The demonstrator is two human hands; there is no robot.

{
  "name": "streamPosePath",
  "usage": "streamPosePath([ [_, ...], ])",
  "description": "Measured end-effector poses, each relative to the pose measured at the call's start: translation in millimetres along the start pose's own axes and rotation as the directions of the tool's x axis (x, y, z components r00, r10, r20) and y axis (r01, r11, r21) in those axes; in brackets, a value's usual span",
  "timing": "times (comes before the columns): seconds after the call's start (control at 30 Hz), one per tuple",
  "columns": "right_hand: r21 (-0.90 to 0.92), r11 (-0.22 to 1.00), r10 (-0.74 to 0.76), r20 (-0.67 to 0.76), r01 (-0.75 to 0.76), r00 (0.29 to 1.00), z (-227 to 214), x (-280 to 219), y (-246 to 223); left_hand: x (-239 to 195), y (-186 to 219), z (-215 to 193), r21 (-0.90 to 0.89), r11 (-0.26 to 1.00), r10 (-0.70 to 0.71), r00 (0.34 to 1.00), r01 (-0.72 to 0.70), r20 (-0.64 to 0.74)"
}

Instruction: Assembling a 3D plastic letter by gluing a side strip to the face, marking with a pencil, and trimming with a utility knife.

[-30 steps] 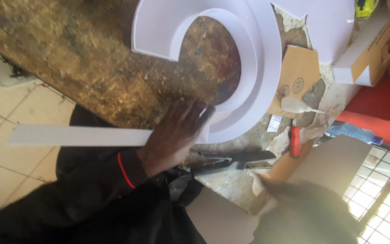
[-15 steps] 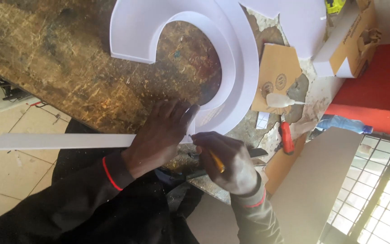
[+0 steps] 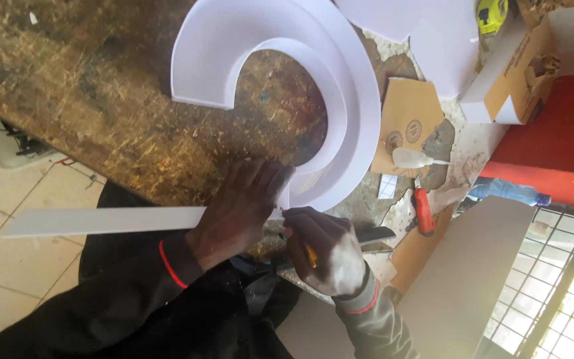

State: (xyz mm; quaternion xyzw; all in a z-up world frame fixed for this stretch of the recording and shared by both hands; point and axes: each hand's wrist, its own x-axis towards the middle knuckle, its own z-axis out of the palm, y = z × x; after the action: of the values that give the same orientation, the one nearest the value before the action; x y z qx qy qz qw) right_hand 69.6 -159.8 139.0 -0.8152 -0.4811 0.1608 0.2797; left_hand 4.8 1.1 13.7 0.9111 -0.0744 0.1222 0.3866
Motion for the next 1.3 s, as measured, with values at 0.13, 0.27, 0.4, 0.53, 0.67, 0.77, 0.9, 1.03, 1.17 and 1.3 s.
streamPosePath([
  [0.13,0.05,0.998,-0.026,-0.021,0.027,0.999,-10.2,1.4,-9.3,-2.5,-5.1,6.2,0.185,0.981,0.035,0.989,-0.061,0.141],
  [0.27,0.103,0.994,0.055,-0.141,-0.04,0.988,-34.5,-22.6,-25.0,-1.3,-3.2,3.9,0.153,0.986,0.04,0.978,-0.073,0.205],
  [0.4,0.179,0.98,0.123,-0.23,-0.082,0.965,-48.8,-38.8,-33.0,1.1,1.4,-2.6,0.195,0.977,0.048,0.981,-0.085,0.187],
  [0.53,0.269,0.963,0.025,-0.186,0.027,0.982,-10.8,-22.8,11.4,-0.6,-3.2,7.2,0.275,0.954,0.071,0.982,-0.119,0.178],
  [0.67,0.146,0.989,-0.006,-0.099,0.02,0.995,5.6,-21.3,35.8,-0.1,-6.8,11.4,0.22,0.971,0.051,0.978,-0.096,0.203],
  [0.77,0.149,0.987,-0.052,-0.071,0.062,0.996,2.8,-16.8,35.6,-2.7,-11.4,16.6,0.204,0.974,0.058,0.98,-0.097,0.192],
  [0.9,0.22,0.969,-0.094,-0.099,0.114,0.991,1.3,-18.3,43.9,-0.9,-9.6,15.1,0.226,0.97,0.047,0.977,-0.095,0.209],
  [1.03,0.311,0.938,-0.099,-0.187,0.155,0.977,-19.5,-30.3,35.4,1.0,-9.5,14.5,0.252,0.962,0.056,0.978,-0.107,0.203],
  [1.17,0.8,0.419,0.818,-0.127,-0.429,0.561,-80.3,-56.5,7.6,-6.3,2.1,8.9,0.266,0.961,0.012,0.977,-0.07,0.212],
  [1.3,0.303,0.939,-0.058,-0.321,0.16,0.945,-64.1,-68.4,-14.6,-1.2,-3.1,7.7,0.287,0.952,0.048,0.978,-0.106,0.203],
])
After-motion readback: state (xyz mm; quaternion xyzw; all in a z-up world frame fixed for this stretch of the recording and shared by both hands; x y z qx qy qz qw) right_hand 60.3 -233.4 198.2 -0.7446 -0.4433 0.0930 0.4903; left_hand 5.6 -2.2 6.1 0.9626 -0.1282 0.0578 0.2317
